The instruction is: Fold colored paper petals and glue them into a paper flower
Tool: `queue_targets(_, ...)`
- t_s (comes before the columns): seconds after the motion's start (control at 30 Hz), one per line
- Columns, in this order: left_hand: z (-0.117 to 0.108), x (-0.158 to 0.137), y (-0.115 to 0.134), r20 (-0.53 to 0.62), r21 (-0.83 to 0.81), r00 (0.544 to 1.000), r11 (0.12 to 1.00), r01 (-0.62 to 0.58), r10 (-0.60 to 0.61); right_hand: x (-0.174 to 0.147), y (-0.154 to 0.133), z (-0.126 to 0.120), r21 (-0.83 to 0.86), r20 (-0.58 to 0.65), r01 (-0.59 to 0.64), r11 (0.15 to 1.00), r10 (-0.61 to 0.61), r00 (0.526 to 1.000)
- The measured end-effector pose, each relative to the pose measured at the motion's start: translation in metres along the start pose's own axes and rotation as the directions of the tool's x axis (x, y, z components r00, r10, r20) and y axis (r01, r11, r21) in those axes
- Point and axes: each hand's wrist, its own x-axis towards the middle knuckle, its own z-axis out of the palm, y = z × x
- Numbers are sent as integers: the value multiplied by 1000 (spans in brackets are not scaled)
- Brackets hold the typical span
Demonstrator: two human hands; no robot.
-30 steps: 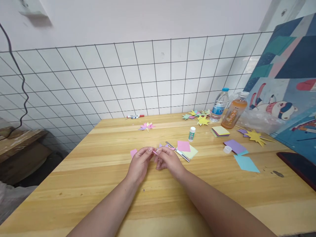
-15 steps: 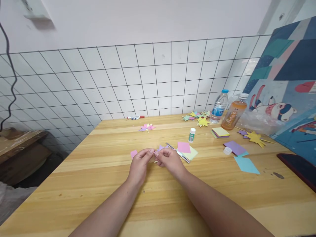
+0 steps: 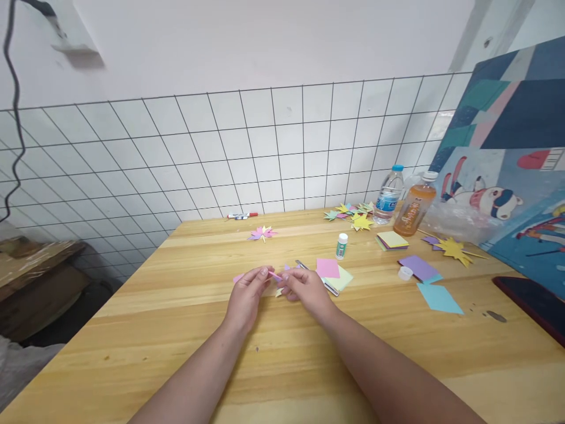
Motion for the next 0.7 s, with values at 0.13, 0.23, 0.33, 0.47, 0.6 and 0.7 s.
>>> queue_targets(0.13, 3, -1, -1, 136, 19, 990, 999, 39, -41, 1, 1, -3, 0, 70, 0, 1000, 0, 998)
queue_targets(0.23, 5, -3, -1, 172, 46, 983, 998, 50, -58, 3, 4, -5, -7, 111, 15, 1000, -14, 994)
queue_targets(0.33, 5, -3, 0, 173, 55, 984, 998, 35, -44, 5, 5, -6, -11, 120, 19, 1000, -18, 993)
queue_targets(0.47, 4, -1, 0, 150, 69, 989, 998, 5, -16, 5, 4, -6, 10, 119, -3, 1000, 2, 993)
queue_targets(0.6, 1, 2, -3, 41, 80, 999, 996, -34, 31, 3, 7, -2, -122, 53, 83, 989, -77, 996)
queue_targets(0.7, -1, 3, -5, 18, 70, 999, 997, -39, 37, 3, 11, 1, -235, -2, 144, 961, -149, 989)
